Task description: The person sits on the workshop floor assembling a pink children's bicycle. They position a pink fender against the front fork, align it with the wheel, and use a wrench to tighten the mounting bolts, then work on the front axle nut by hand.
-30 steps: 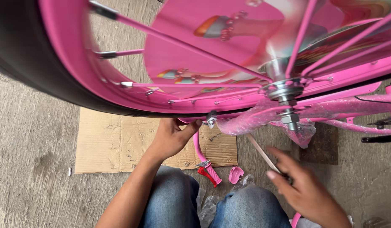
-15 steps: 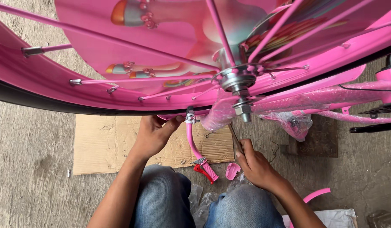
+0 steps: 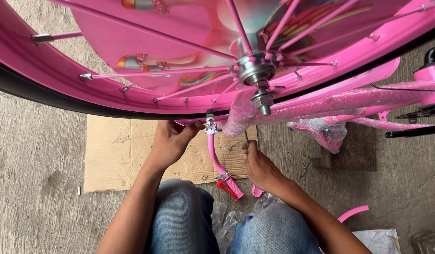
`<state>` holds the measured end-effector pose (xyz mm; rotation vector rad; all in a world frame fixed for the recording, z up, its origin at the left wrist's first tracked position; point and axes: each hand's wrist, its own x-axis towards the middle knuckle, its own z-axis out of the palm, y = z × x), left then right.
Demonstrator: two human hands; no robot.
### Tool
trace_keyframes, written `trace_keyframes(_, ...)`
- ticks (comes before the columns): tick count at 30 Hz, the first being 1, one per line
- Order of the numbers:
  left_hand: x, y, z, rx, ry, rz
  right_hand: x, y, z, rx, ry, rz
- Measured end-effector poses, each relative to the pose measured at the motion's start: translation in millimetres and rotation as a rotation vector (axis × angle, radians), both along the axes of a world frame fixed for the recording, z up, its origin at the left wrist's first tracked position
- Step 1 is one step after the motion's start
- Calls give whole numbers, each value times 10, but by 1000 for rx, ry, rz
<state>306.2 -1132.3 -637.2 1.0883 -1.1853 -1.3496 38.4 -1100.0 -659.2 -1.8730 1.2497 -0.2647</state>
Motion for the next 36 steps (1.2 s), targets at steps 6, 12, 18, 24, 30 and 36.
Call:
trace_keyframes(6, -15, -2, -14, -11, 79, -6, 165, -14, 5, -155, -112, -38)
trace_keyframes(12, -24, -10, 7, -61, 112, -22, 253, 38, 92, -15, -158, -103)
trace_keyframes(18, -43, -13, 52, -64, 121, -23, 279, 31, 153, -178, -231, -81)
trace_keyframes(24, -57, -26, 79, -61, 162, -29, 316, -35, 210, -236, -247, -54)
trace_keyframes(30, -64, -30, 81, -56, 119, 10, 369, -135, 272, -360, -110, 1)
trace_keyframes(36, -50, -26, 69, -70, 76, -28, 450, -234, 268, -437, -84, 38)
